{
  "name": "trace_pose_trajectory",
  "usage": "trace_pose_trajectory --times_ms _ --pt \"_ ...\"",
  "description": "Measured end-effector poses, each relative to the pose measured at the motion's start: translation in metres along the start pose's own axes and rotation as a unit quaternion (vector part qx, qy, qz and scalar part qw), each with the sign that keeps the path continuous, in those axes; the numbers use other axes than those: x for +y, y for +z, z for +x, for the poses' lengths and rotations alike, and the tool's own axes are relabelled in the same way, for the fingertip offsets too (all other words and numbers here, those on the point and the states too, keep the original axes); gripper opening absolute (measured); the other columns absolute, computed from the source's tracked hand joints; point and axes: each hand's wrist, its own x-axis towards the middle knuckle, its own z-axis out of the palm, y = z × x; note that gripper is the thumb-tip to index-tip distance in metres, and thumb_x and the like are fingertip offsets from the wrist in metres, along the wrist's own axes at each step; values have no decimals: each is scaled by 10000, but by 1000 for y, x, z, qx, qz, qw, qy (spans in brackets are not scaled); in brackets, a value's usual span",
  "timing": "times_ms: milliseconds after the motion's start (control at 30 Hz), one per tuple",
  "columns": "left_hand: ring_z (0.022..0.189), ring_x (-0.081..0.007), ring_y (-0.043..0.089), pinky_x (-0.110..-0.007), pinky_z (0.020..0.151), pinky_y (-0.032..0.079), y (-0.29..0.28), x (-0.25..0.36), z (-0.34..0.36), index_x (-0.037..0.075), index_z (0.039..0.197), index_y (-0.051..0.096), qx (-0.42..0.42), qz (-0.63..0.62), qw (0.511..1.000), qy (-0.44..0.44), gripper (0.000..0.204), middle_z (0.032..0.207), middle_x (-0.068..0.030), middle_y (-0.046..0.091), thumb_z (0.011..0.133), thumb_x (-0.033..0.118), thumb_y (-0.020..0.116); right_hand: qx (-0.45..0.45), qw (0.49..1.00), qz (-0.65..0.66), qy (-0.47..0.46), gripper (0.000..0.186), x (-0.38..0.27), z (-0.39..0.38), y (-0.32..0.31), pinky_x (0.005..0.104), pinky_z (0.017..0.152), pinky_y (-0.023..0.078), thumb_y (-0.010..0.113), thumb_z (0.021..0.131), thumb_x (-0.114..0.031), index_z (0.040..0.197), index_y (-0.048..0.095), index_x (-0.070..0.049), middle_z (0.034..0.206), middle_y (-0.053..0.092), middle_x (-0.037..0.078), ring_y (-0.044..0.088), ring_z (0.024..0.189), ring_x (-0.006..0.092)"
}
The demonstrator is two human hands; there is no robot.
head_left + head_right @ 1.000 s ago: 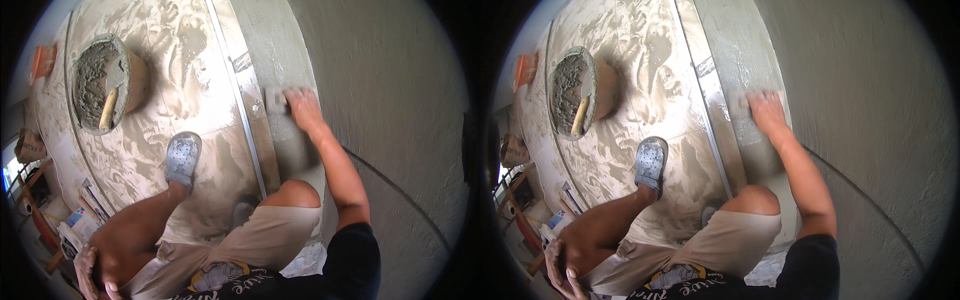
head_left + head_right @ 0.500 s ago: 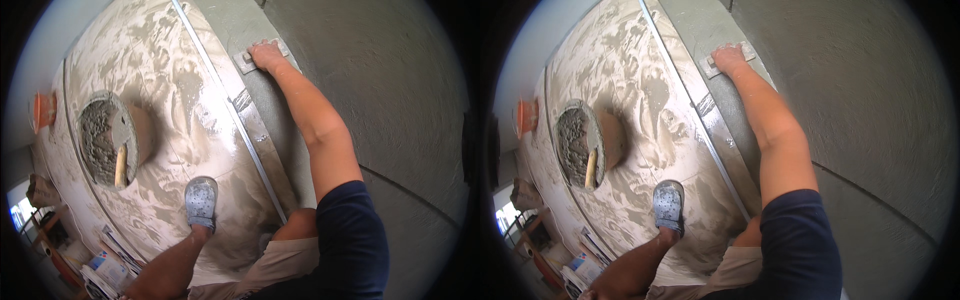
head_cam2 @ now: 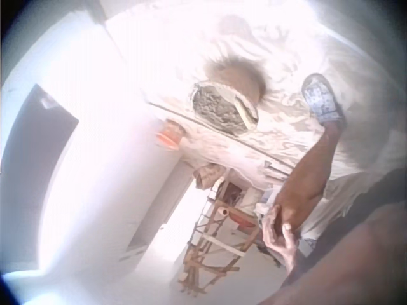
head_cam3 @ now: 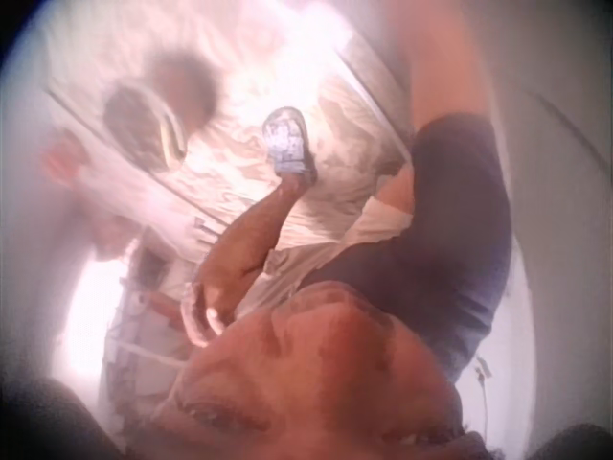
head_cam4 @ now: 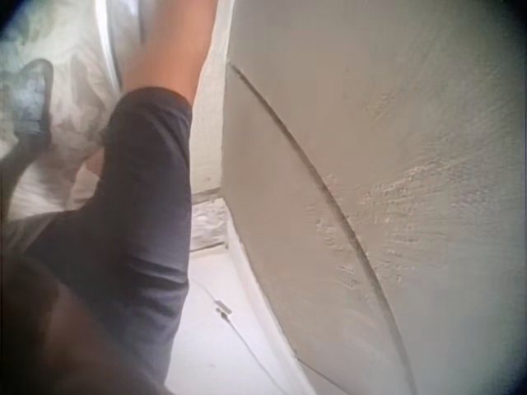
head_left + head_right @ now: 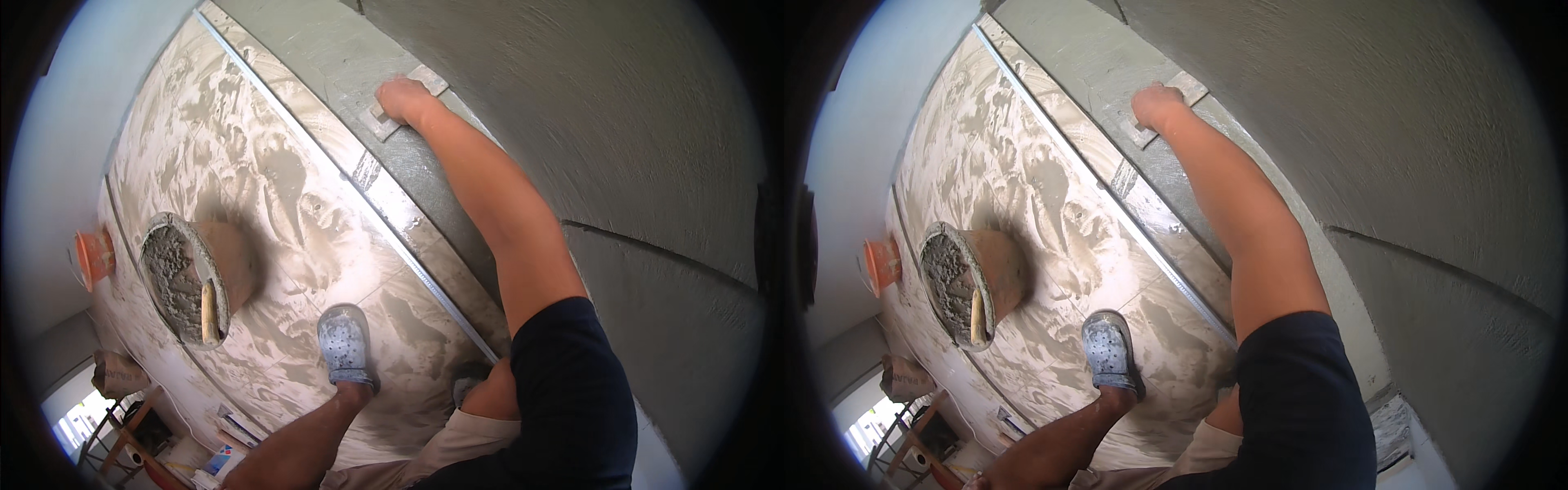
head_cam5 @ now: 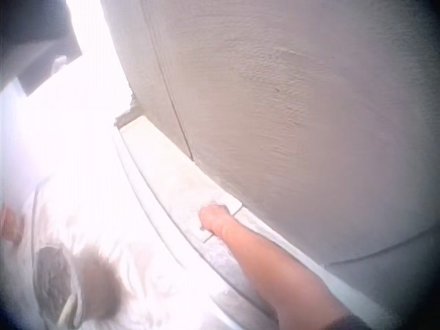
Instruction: The person scoops wet cement from a bucket with a trowel and spreads it onto a wall surface, smoothing it with the trowel and a float. The person works along a horizontal metal guide strip, repeatedly applying and leveling the cement.
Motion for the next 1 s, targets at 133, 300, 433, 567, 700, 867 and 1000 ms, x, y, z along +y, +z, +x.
trace_pose_trajectory --times_ms 133,300,433,567,700,867,1000 --pt "460 -202 543 -297 353 429 29 -33 -47 10 854 589 294 76 946 116 282 639 -117 531 977 260 545 0 1000 18 -25 322 -9 -23 8 486 945 528 708 873 -242 1150 722 -78 1259 670 88 509 1310 306" --pt "515 -229 581 -313 381 458 27 -21 -22 -18 817 623 239 28 960 140 264 691 -189 569 946 212 627 5 999 18 -34 304 7 -71 27 515 926 530 698 875 -221 1140 723 -75 1251 668 80 513 1290 314" --pt "825 -285 667 -385 670 557 -10 12 -7 -71 981 660 13 -53 998 -33 353 927 -258 646 966 280 630 12 999 20 -33 248 18 -119 38 467 952 520 600 896 -121 1106 710 -48 1243 661 121 522 1285 347" --pt "1106 -315 617 -440 982 474 -30 58 31 -98 1160 642 -124 -137 938 -293 448 1141 -228 659 976 309 610 10 1000 7 -21 274 25 -147 57 504 932 525 670 886 -180 1135 718 -76 1279 638 81 508 1288 309" --pt "1115 -341 615 -438 1002 455 -31 59 25 -84 1185 650 -112 -137 946 -272 462 1181 -224 661 977 325 597 9 1000 5 -15 276 29 -177 71 493 931 527 657 889 -155 1151 705 -80 1277 633 92 519 1268 316" --pt "1103 -336 630 -446 996 457 -28 66 29 -69 1180 663 -97 -121 967 -200 492 1147 -242 681 975 371 590 10 1000 18 -9 245 46 -227 92 466 923 529 609 906 -125 1130 698 -77 1242 641 98 531 1242 321" --pt "1053 -342 653 -450 962 479 -28 64 21 -65 1155 677 -94 -93 975 -176 523 1090 -246 698 983 416 565 25 999 41 1 223 55 -265 112 469 952 501 584 904 -108 1094 694 -67 1243 637 100 527 1241 325"
